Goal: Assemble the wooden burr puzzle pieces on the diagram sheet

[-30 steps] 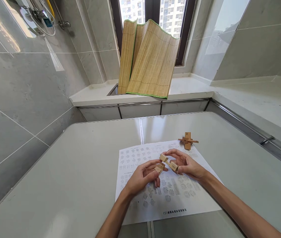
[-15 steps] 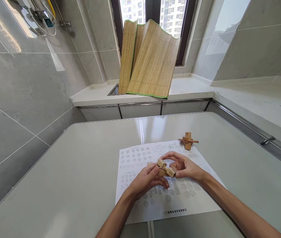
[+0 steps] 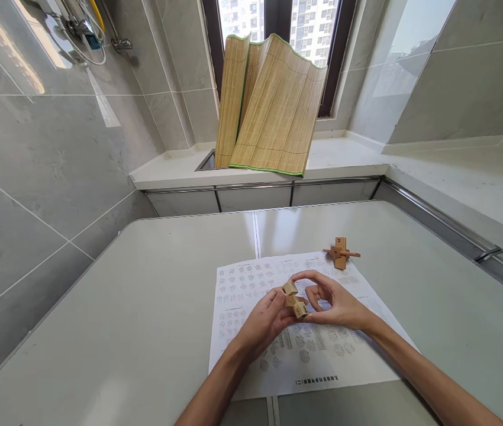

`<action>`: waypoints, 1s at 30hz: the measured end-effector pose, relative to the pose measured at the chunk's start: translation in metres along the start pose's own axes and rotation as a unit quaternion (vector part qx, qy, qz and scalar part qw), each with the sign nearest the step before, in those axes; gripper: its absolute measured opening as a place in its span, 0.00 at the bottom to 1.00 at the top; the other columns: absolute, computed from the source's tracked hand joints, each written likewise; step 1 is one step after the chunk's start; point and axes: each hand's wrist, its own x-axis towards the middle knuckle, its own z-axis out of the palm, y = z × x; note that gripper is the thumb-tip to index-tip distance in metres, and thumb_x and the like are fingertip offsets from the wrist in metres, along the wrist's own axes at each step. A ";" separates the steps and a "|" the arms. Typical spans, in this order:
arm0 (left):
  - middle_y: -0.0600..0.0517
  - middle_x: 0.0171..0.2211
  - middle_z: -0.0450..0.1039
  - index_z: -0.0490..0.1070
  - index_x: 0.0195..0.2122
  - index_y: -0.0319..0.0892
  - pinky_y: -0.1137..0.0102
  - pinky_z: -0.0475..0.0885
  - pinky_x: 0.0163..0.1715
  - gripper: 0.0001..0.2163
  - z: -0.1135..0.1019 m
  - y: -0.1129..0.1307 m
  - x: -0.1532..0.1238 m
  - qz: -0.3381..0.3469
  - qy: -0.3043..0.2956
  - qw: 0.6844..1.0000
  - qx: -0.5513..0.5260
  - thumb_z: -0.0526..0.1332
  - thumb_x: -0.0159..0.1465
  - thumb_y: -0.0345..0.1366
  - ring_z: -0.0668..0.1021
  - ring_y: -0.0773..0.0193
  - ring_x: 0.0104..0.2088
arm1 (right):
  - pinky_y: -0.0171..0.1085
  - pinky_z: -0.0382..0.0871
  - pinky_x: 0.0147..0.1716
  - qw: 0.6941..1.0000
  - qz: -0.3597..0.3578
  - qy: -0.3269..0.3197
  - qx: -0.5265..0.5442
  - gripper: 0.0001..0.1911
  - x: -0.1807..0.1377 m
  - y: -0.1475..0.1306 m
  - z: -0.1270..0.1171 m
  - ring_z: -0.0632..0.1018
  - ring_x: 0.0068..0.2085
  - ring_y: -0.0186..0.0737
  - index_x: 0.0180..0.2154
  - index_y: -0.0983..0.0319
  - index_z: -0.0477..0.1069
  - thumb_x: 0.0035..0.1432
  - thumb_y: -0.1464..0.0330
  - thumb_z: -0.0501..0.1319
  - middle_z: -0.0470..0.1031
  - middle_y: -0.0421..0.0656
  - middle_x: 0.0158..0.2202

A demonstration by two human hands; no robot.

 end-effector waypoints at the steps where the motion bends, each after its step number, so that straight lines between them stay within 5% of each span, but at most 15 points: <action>1: 0.37 0.53 0.78 0.70 0.56 0.37 0.50 0.70 0.63 0.22 0.000 0.000 0.000 0.000 0.004 1.000 -0.002 0.63 0.72 0.51 0.80 0.47 0.56 | 0.36 0.62 0.31 1.000 -0.004 0.004 -0.016 0.35 -0.001 -0.002 0.000 0.64 0.26 0.35 0.60 0.54 0.68 0.54 0.64 0.76 0.58 0.29 0.23; 16: 0.35 0.52 0.78 0.67 0.59 0.39 0.52 0.70 0.58 0.26 0.001 -0.005 0.001 0.007 0.053 0.999 0.002 0.66 0.69 0.52 0.81 0.47 0.54 | 0.45 0.72 0.45 0.994 -0.059 0.059 -0.074 0.36 -0.007 -0.013 0.011 0.67 0.24 0.34 0.60 0.52 0.65 0.52 0.72 0.73 0.61 0.27 0.23; 21: 0.36 0.51 0.78 0.68 0.56 0.39 0.54 0.72 0.56 0.27 -0.001 -0.010 0.003 0.018 0.094 0.995 0.039 0.68 0.67 0.53 0.80 0.46 0.54 | 0.43 0.74 0.40 0.990 -0.081 0.073 -0.088 0.36 -0.007 -0.015 0.015 0.68 0.24 0.34 0.59 0.52 0.65 0.51 0.74 0.73 0.62 0.28 0.23; 30: 0.47 0.44 0.76 0.65 0.54 0.42 0.57 0.78 0.46 0.27 0.006 -0.004 0.001 0.047 0.127 0.986 0.099 0.70 0.63 0.54 0.85 0.53 0.39 | 0.40 0.75 0.33 0.974 -0.129 0.121 -0.141 0.35 -0.007 -0.013 0.024 0.68 0.22 0.34 0.58 0.51 0.66 0.51 0.76 0.71 0.61 0.27 0.21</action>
